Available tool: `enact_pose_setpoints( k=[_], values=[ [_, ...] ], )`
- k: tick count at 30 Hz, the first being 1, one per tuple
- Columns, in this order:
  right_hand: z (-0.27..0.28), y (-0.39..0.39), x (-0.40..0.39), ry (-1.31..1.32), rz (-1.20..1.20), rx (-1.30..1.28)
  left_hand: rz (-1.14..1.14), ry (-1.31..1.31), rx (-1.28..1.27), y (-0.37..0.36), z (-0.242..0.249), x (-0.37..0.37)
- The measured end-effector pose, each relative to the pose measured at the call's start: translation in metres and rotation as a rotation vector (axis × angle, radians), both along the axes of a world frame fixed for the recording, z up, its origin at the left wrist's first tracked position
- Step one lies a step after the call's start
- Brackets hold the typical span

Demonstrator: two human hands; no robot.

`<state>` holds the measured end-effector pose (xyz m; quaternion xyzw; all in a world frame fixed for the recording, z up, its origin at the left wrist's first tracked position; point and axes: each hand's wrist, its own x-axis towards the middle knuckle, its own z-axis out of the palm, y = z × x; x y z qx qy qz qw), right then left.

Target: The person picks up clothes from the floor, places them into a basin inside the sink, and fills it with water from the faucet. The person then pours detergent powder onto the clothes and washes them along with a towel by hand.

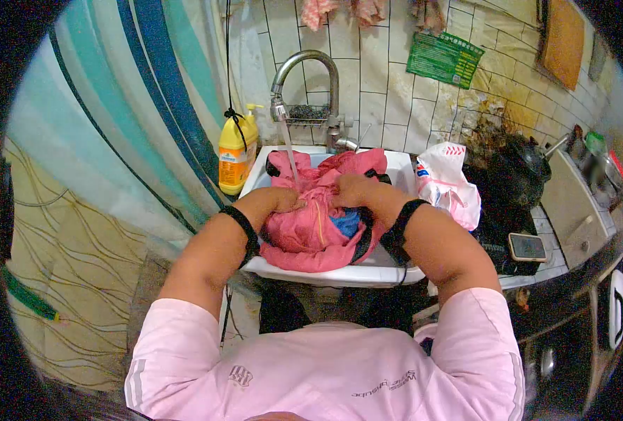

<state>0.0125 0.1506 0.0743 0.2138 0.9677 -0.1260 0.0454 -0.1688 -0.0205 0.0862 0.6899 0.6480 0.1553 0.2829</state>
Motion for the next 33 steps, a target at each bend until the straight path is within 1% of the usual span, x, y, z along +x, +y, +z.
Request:
enact_pose_setpoints(
  k=[1, 2, 3, 4, 6, 7, 9, 10, 12, 13, 15, 16, 18, 19, 20, 21, 23, 24, 25, 26, 27, 28, 29, 30, 31, 33],
  values=[
    [0.007, -0.008, 0.007, 0.009, -0.001, -0.003, -0.001, 0.009, -0.003, 0.012, -0.012, -0.003],
    [0.019, -0.021, 0.017, -0.145, 0.011, 0.113, -0.012, 0.280, -0.080, 0.035, -0.034, -0.010],
    [0.024, -0.031, 0.025, -0.299, 0.022, 0.226, -0.024, 0.552, -0.159, 0.045, -0.045, -0.014],
    [0.014, -0.035, 0.030, -0.286, 0.019, 0.217, -0.028, 0.565, -0.167, 0.040, -0.045, -0.014],
    [-0.012, -0.036, 0.034, -0.112, 0.077, 0.513, 0.010, 0.421, 0.008, 0.028, -0.040, -0.015],
    [-0.016, -0.034, 0.031, -0.100, 0.072, 0.508, 0.007, 0.434, 0.003, 0.022, -0.035, -0.015],
    [-0.013, -0.025, 0.022, -0.046, -0.089, 0.307, 0.048, 0.333, 0.086, 0.008, -0.022, -0.013],
    [-0.002, -0.022, 0.021, 0.061, -0.189, 0.215, 0.047, 0.339, 0.083, 0.005, -0.021, -0.019],
    [0.022, -0.016, 0.020, 0.447, -0.143, 0.196, 0.143, 0.270, -0.001, 0.003, -0.022, -0.034],
    [0.043, -0.016, 0.019, 0.466, -0.156, 0.197, 0.142, 0.272, -0.005, 0.001, -0.022, -0.036],
    [0.084, -0.016, 0.009, 0.530, -0.204, 0.151, 0.176, 0.015, 0.028, -0.003, -0.019, -0.040],
    [0.101, -0.016, 0.004, 0.575, -0.237, 0.105, 0.177, 0.020, 0.028, -0.007, -0.017, -0.037],
    [0.138, -0.024, -0.002, 0.720, -0.287, 0.021, 0.278, -0.218, 0.101, -0.018, -0.007, -0.022],
    [0.160, -0.032, -0.001, 0.796, -0.298, 0.053, 0.280, -0.214, 0.105, -0.022, -0.002, -0.014],
    [0.176, -0.034, -0.003, 0.869, -0.310, 0.087, 0.344, -0.227, 0.084, -0.025, 0.005, -0.004],
    [0.188, -0.032, -0.008, 0.871, -0.309, 0.089, 0.407, -0.240, 0.063, -0.027, 0.013, 0.006],
    [0.209, -0.022, -0.018, 1.060, -0.336, -0.006, 0.420, -0.287, 0.095, -0.034, 0.034, 0.024],
    [0.220, -0.018, -0.022, 1.065, -0.336, -0.002, 0.434, -0.335, 0.126, -0.036, 0.045, 0.032],
    [0.233, -0.017, -0.026, 1.142, -0.276, -0.030, 0.433, -0.333, 0.132, -0.036, 0.054, 0.039],
    [0.244, -0.020, -0.027, 1.217, -0.214, -0.059, 0.417, -0.412, 0.260, -0.034, 0.061, 0.046],
    [0.253, -0.023, -0.029, 1.218, -0.210, -0.056, 0.399, -0.492, 0.387, -0.031, 0.068, 0.053],
    [0.262, -0.027, -0.029, 1.333, -0.129, -0.050, 0.399, -0.491, 0.390, -0.027, 0.075, 0.062],
    [0.272, -0.034, -0.028, 1.447, -0.048, -0.044, 0.379, -0.471, 0.555, -0.021, 0.083, 0.071],
    [0.276, -0.059, -0.017, 1.516, -0.035, -0.313, 0.355, -0.450, 0.717, -0.015, 0.088, 0.075],
    [0.273, -0.058, -0.019, 1.516, -0.040, -0.312, 0.352, -0.451, 0.714, -0.006, 0.091, 0.071],
    [0.257, -0.047, -0.029, 1.560, 0.152, -0.537, 0.453, -0.676, 0.744, 0.014, 0.092, 0.061]
  ],
)
